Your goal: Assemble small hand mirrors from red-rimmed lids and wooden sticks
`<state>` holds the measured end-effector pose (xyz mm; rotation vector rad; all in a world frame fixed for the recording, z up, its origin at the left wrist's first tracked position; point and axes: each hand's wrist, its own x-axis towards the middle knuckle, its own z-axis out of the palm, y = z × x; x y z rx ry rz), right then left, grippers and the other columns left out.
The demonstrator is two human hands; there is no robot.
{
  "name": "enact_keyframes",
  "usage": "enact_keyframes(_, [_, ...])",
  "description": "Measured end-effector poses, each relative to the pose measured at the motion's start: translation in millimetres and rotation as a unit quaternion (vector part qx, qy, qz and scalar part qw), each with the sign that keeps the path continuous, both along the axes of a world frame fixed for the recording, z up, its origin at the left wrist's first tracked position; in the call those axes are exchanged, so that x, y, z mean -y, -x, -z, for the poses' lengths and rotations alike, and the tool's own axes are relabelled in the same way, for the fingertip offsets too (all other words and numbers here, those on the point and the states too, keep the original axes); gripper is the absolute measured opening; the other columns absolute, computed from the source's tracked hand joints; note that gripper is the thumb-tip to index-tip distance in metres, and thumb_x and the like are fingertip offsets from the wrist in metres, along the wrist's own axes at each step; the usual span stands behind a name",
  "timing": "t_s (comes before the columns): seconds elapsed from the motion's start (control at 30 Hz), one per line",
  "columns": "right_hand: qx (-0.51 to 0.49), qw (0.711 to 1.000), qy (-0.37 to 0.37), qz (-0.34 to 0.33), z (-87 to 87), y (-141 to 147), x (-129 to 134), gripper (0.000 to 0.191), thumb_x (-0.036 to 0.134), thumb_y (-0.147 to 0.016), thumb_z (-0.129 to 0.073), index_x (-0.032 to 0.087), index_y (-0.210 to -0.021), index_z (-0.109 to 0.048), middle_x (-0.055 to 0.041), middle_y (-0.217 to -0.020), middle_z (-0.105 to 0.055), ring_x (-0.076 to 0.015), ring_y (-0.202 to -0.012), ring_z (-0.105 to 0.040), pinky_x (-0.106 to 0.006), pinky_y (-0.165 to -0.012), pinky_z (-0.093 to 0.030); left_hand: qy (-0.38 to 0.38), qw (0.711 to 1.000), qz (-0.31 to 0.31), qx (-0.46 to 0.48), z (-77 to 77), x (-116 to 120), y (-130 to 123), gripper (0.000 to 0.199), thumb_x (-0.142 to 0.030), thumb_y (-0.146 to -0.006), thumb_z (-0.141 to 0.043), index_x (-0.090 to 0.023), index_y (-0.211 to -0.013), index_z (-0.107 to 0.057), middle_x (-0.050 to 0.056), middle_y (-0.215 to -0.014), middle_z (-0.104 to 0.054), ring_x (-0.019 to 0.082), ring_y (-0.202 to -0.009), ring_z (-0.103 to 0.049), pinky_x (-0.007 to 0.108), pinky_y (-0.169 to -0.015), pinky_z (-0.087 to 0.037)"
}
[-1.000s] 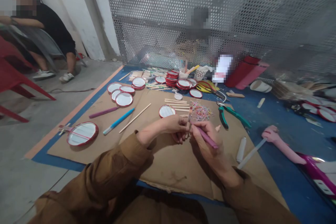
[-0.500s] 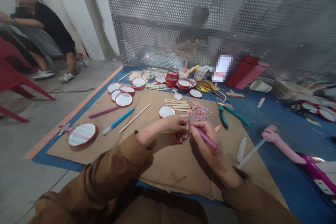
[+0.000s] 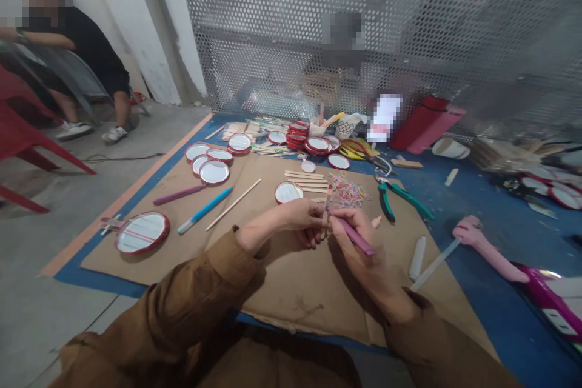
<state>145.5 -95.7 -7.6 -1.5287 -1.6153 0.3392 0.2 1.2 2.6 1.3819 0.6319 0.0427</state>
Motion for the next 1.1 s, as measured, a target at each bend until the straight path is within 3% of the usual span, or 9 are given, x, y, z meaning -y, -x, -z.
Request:
enact_keyframes(0.17, [0.006,1.0,-0.024,0.003,0.2,-0.1,-0.2,0.017,0.038,-0.089,-0.051,0.025,-0.086,-0.06,0.0008,-0.082,-0.071,-0.0202,-0.078,-0.066,-0.063,-0.108,0.016,-0.004,1.0,0.004,0.011,2.2,-0.5,0.2,0.025,-0.037,-0.086,-0.062,-0.016,-0.076,-0.053,-0.005,-0.056,-0.062,0.009,-0.046,-0.062,0.02,-0.049,-0.05])
enact_keyframes(0.43, [0.007,1.0,-0.007,-0.01,-1.0,0.7,0.3,0.016,0.038,-0.089,-0.051,0.025,-0.087,-0.059,0.0018,-0.081,-0.07,-0.0198,-0.078,-0.066,-0.063,-0.106,0.019,-0.01,1.0,0.003,0.003,0.6,1.0,-0.8,0.018,-0.02,-0.094,-0.047,-0.016,-0.076,-0.051,-0.005,-0.053,-0.06,0.011,-0.046,-0.062,0.022,-0.049,-0.051])
enact_keyframes(0.83, [0.006,1.0,-0.007,-0.01,-1.4,0.3,0.5,0.018,0.04,-0.09,-0.05,0.024,-0.089,-0.059,0.0003,-0.084,-0.071,-0.0208,-0.08,-0.067,-0.064,-0.106,0.019,0.001,1.0,0.0,0.015,4.4,-0.3,0.1,0.021,-0.032,-0.089,-0.058,-0.015,-0.077,-0.052,-0.004,-0.056,-0.061,0.01,-0.045,-0.062,0.022,-0.049,-0.051])
enact_keyframes(1.0, [0.011,1.0,-0.013,-0.013,-0.8,0.7,-0.6,0.018,0.041,-0.088,-0.051,0.025,-0.09,-0.06,-0.0013,-0.087,-0.072,-0.023,-0.083,-0.067,-0.064,-0.105,0.021,0.003,1.0,-0.01,-0.003,2.7,0.6,-0.2,0.02,-0.025,-0.093,-0.05,-0.015,-0.076,-0.052,-0.003,-0.055,-0.062,0.012,-0.047,-0.063,0.025,-0.051,-0.052])
enact_keyframes(1.1, [0.009,1.0,-0.015,-0.012,-2.9,1.2,-0.2,0.018,0.04,-0.088,-0.051,0.024,-0.09,-0.06,-0.0017,-0.085,-0.072,-0.0225,-0.082,-0.067,-0.062,-0.11,0.009,0.002,1.0,-0.004,0.0,2.2,0.2,0.0,0.02,-0.023,-0.093,-0.05,-0.015,-0.075,-0.053,-0.004,-0.055,-0.062,0.011,-0.046,-0.062,0.025,-0.052,-0.052])
